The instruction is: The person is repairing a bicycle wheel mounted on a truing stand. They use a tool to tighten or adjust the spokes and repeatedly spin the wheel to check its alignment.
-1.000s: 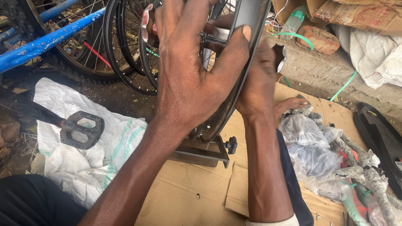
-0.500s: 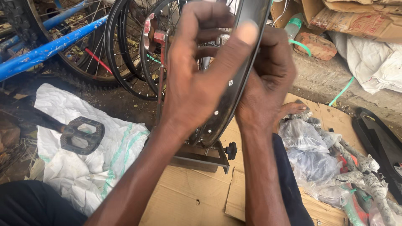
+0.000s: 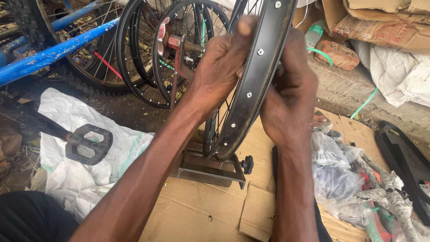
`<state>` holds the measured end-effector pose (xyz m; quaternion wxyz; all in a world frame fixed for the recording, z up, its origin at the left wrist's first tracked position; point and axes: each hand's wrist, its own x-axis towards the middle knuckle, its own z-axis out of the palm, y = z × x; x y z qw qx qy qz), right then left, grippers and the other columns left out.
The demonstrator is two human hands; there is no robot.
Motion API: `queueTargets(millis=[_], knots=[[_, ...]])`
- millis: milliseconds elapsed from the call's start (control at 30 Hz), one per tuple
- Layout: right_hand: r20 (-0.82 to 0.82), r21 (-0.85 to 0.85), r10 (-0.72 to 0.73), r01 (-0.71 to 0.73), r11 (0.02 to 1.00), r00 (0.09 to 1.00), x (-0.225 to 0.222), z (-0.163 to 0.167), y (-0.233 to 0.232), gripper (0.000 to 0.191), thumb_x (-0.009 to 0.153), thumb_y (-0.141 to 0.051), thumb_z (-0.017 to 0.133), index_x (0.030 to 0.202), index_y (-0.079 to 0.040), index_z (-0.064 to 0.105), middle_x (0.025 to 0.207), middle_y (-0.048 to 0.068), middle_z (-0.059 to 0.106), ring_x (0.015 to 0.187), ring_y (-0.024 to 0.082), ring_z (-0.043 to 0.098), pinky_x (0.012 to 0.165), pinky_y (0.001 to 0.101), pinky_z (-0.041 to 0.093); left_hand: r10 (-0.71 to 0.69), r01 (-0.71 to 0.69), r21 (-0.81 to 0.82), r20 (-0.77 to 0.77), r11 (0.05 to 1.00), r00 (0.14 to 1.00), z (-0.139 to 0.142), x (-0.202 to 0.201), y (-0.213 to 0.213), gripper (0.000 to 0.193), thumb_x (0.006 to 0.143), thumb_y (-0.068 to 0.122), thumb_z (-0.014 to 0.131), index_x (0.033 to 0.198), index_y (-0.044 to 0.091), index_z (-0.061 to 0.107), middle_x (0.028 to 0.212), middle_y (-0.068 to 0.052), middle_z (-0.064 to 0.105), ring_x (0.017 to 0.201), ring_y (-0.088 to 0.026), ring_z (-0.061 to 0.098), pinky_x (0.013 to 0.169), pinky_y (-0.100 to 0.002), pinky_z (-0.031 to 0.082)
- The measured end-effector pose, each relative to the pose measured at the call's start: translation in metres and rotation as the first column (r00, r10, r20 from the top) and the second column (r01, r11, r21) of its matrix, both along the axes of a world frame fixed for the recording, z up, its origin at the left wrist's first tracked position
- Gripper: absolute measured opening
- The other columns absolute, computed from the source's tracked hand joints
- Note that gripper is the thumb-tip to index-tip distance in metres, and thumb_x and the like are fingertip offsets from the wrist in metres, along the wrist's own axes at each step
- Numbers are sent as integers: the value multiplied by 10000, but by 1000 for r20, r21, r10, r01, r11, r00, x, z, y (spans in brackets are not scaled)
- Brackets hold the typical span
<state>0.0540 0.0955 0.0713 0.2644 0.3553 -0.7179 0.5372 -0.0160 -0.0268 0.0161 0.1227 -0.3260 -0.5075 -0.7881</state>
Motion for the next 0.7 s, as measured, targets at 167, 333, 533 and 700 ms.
queueTargets(millis=[167,333,533,700], knots=[[-244,8,-231,240,971,942,-15,-3,-10,400,833,-55,948,1046,-47,609,998,-17,497,867,78,505,764,209,461,-83,85,119,-22,989,996,0,4,-13,687,968,693,500,1064,33,665,773,59,539,775,-48,530,811,-250,445],[-16,-6,-68,68,998,998,-11,-6,4,356,860,-13,867,1130,-48,637,1077,-4,630,977,62,598,835,197,495,-109,114,97,-61,989,992,-2,-1,-15,719,979,613,590,1280,-37,646,934,-13,637,765,-101,533,927,-274,478],[41,-38,209,-207,978,977,-8,-2,9,396,995,57,808,1240,-56,518,1224,19,665,1097,75,656,992,239,575,11,-4,60,-105,998,994,-5,-7,-1,803,996,722,485,1309,-1,638,885,-10,715,804,-103,686,828,-292,580],[78,-51,199,-195,979,977,-8,3,6,457,928,49,770,1305,-70,541,1259,19,677,1103,92,652,992,245,569,144,-145,-1,-104,989,984,4,12,-7,692,1047,654,514,1263,15,669,822,7,582,721,-104,551,690,-285,526]])
